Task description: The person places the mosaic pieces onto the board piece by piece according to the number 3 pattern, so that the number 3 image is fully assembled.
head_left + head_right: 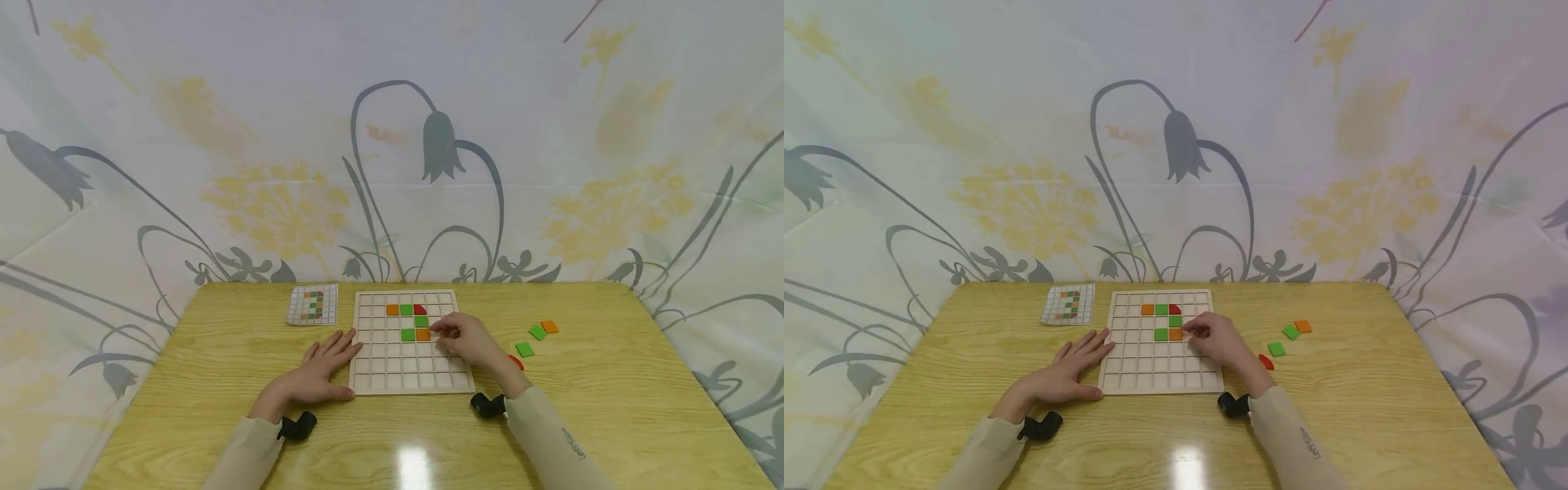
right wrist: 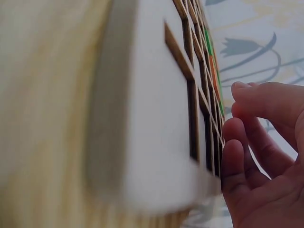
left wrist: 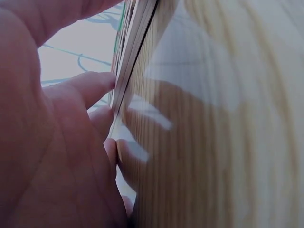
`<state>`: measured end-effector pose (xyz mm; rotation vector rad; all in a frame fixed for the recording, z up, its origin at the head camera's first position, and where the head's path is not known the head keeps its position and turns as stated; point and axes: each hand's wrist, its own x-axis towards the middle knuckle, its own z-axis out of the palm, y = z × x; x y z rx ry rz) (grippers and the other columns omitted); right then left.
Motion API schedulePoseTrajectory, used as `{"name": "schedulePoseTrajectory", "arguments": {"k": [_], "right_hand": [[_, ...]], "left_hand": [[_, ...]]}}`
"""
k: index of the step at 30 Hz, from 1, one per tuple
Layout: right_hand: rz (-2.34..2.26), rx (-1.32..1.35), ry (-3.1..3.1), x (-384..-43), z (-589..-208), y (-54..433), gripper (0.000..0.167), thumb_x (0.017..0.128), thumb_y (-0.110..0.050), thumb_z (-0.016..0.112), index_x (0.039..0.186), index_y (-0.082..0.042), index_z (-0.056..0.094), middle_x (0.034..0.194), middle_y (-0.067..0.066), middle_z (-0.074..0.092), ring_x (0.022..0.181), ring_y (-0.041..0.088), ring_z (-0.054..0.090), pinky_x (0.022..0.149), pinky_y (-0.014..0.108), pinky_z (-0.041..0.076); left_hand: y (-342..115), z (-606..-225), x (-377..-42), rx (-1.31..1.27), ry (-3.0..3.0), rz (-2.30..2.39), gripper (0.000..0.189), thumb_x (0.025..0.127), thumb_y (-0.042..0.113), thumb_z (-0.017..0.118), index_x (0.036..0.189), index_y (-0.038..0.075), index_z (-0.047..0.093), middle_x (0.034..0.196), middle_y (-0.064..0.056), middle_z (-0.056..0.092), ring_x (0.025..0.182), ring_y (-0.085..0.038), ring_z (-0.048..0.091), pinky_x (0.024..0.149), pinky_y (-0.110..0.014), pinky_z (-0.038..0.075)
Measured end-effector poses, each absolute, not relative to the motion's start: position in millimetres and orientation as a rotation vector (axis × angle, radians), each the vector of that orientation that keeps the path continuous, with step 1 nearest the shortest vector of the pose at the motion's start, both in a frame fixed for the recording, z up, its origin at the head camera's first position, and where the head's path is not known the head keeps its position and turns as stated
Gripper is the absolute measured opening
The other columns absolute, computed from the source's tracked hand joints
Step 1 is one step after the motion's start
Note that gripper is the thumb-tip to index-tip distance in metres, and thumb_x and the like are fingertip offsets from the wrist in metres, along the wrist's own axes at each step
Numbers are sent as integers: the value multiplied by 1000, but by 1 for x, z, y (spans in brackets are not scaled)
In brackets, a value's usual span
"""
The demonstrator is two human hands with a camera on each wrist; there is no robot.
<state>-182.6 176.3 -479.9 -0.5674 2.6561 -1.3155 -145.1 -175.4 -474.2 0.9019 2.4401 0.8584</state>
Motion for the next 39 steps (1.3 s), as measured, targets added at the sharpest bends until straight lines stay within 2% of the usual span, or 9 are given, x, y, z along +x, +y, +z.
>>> {"name": "schedulePoseTrajectory", "arguments": {"k": [8, 16, 22, 28, 34, 39], "right_hand": [[-1302, -547, 2680, -170, -481, 196, 23, 92, -7, 71, 114, -9, 73, 109, 1, 68, 93, 18, 63, 82, 37, 52], [-1260, -606, 2713, -161, -480, 211, 27, 90, -3, 71, 117, -7, 72, 119, 7, 67, 105, 26, 64, 89, 41, 53], [-1304, -613, 2720, -157, -476, 229, 29, 89, 0, 71, 118, -4, 72, 121, 12, 67, 106, 31, 64, 87, 40, 55], [-1265, -560, 2751, -154, -467, 255, 30, 93, -3, 68, 122, -1, 68, 123, 17, 65, 108, 36, 63, 83, 41, 55], [-1194, -488, 2828, -150, -464, 281, 30, 93, -4, 69, 123, -1, 68, 124, 16, 65, 106, 33, 64, 85, 40, 54], [-1152, -426, 2889, -147, -466, 300, 30, 92, -6, 70, 122, -1, 69, 121, 18, 66, 100, 33, 66, 80, 34, 56]], "left_hand": [[-176, -481, -145, 881, 2486, 859, 82, 96, 39, 64, 160, 11, 21, 167, -10, 1, 151, -35, -7, 113, -64, -8], [-174, -481, -144, 862, 2496, 913, 82, 95, 41, 66, 159, 10, 25, 167, -10, 4, 151, -35, -5, 113, -65, -7], [-172, -482, -143, 861, 2517, 905, 82, 94, 39, 67, 159, 11, 26, 167, -10, 5, 151, -35, -4, 113, -65, -7], [-170, -482, -143, 857, 2530, 890, 83, 94, 39, 68, 159, 13, 25, 167, -8, 4, 151, -33, -5, 113, -63, -7], [-170, -481, -143, 855, 2523, 912, 83, 93, 38, 69, 159, 10, 27, 166, -11, 6, 151, -36, -4, 113, -64, -7], [-171, -480, -142, 854, 2524, 913, 83, 93, 38, 69, 158, 9, 28, 166, -12, 6, 151, -36, -4, 113, -65, -7]]}}
